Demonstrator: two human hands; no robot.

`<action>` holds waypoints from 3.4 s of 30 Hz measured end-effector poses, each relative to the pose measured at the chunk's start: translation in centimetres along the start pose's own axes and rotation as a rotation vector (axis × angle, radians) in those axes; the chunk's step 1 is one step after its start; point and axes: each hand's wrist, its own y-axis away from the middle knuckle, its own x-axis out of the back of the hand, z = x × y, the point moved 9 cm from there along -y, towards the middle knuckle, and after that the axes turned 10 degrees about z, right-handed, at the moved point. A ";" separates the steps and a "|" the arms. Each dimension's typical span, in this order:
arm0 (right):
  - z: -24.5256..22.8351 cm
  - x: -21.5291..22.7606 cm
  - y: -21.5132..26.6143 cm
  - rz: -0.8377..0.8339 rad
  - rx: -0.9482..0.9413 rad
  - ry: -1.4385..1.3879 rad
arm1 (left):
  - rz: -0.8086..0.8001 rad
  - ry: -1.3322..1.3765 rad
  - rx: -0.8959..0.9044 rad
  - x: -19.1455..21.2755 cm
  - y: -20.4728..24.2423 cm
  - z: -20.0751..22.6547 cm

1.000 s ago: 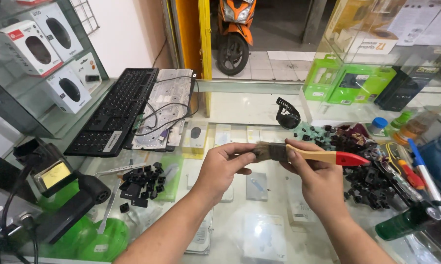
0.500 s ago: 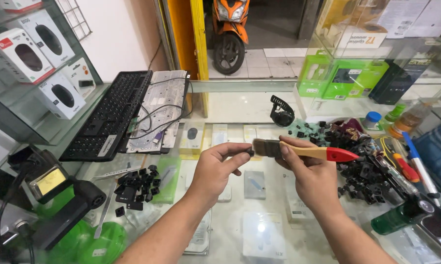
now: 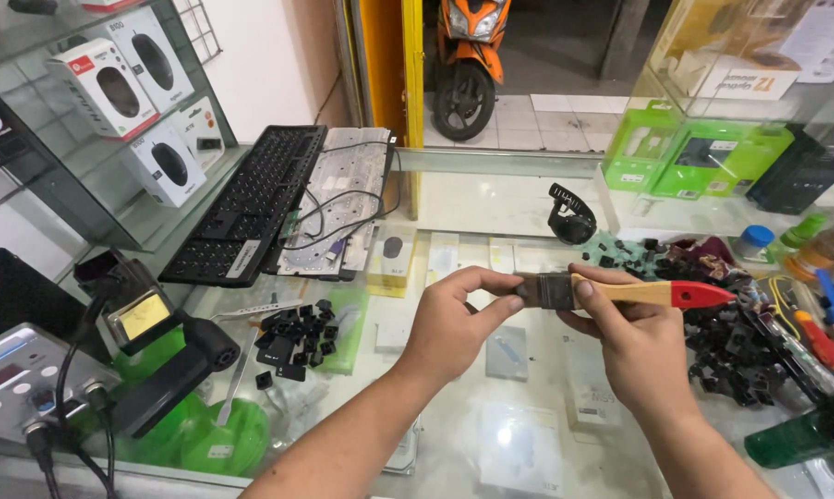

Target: Cleaning small black plastic components using a paintbrush on a glass counter

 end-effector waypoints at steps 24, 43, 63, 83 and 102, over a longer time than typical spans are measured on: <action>-0.4 0.7 -0.5 -0.045 0.184 -0.037 | -0.041 0.325 0.152 -0.6 -0.8 -3.4; 0.2 0.2 -0.3 -0.064 0.103 -0.129 | 0.021 0.149 0.047 0.8 -1.3 -1.8; 0.0 0.6 -0.7 -0.074 0.226 -0.079 | -0.051 0.189 -0.028 -0.3 -0.8 -2.3; -1.2 2.0 -1.2 -0.243 0.572 -0.080 | -0.139 0.411 0.210 -1.3 -1.4 -4.4; -0.7 1.6 -0.6 -0.131 0.372 -0.131 | -0.199 0.430 0.127 -1.8 -1.3 -4.8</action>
